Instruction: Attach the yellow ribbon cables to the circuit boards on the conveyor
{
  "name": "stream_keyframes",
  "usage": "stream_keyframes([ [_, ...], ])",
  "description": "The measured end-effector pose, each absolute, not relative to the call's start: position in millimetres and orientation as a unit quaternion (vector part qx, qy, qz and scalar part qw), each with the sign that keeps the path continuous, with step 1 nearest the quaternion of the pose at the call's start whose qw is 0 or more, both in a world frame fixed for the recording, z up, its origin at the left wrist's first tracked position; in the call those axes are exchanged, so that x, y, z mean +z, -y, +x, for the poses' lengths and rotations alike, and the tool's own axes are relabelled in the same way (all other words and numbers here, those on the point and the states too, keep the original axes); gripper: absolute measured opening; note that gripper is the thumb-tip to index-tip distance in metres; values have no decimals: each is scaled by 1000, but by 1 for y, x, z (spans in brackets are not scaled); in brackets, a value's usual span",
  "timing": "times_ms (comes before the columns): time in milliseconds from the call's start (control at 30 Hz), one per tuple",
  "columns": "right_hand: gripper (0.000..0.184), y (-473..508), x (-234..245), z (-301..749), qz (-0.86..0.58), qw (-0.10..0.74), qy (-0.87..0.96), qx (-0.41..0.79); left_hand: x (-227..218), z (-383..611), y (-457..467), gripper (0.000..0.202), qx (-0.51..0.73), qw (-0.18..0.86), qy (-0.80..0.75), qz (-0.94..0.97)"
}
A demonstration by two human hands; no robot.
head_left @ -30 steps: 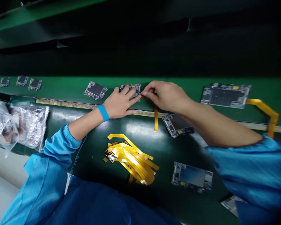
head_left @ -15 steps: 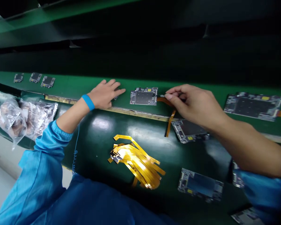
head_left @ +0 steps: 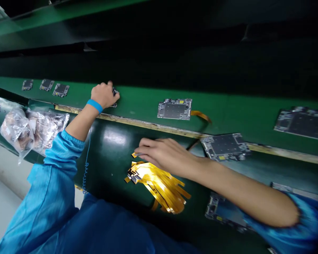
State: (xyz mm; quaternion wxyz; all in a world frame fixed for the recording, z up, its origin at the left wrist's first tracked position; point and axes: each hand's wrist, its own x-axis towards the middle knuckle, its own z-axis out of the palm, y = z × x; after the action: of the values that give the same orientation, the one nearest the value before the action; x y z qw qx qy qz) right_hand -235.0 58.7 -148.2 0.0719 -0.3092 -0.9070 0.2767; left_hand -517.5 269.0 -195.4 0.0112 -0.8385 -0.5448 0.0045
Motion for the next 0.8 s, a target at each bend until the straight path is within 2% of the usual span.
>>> stream_keyframes([
  [100, 28, -56, -152, -252, -277, 25, 935, 220, -192, -536, -273, 74, 15, 16, 606, -795],
  [233, 23, -54, -159, -256, -272, -5, 943, 189, -161, -541, -260, 82, 99, -2, 691, -716],
  [300, 20, -53, -161, -253, -283, -12, 939, 195, -146, -544, -253, 73, 106, -15, 674, -731],
  [367, 16, -52, -163, -248, -297, -4, 927, 227, -137, -550, -249, 62, 108, -41, 589, -800],
  [400, 15, -53, -164, -245, -305, 6, 917, 255, -136, -554, -248, 62, 114, -58, 529, -839],
  [467, 13, -55, -166, -237, -336, 37, 888, 311, -136, -562, -248, 75, 141, -83, 418, -894],
  [567, 19, -66, -170, -223, -403, 98, 833, 366, -140, -566, -251, 90, 170, -81, 348, -918],
  [700, 35, -90, -173, -210, -467, 199, 742, 438, -144, -556, -250, 79, 152, -41, 344, -926],
  [800, 44, -109, -175, -208, -510, 233, 701, 441, -143, -546, -243, 67, 147, -20, 373, -916],
])
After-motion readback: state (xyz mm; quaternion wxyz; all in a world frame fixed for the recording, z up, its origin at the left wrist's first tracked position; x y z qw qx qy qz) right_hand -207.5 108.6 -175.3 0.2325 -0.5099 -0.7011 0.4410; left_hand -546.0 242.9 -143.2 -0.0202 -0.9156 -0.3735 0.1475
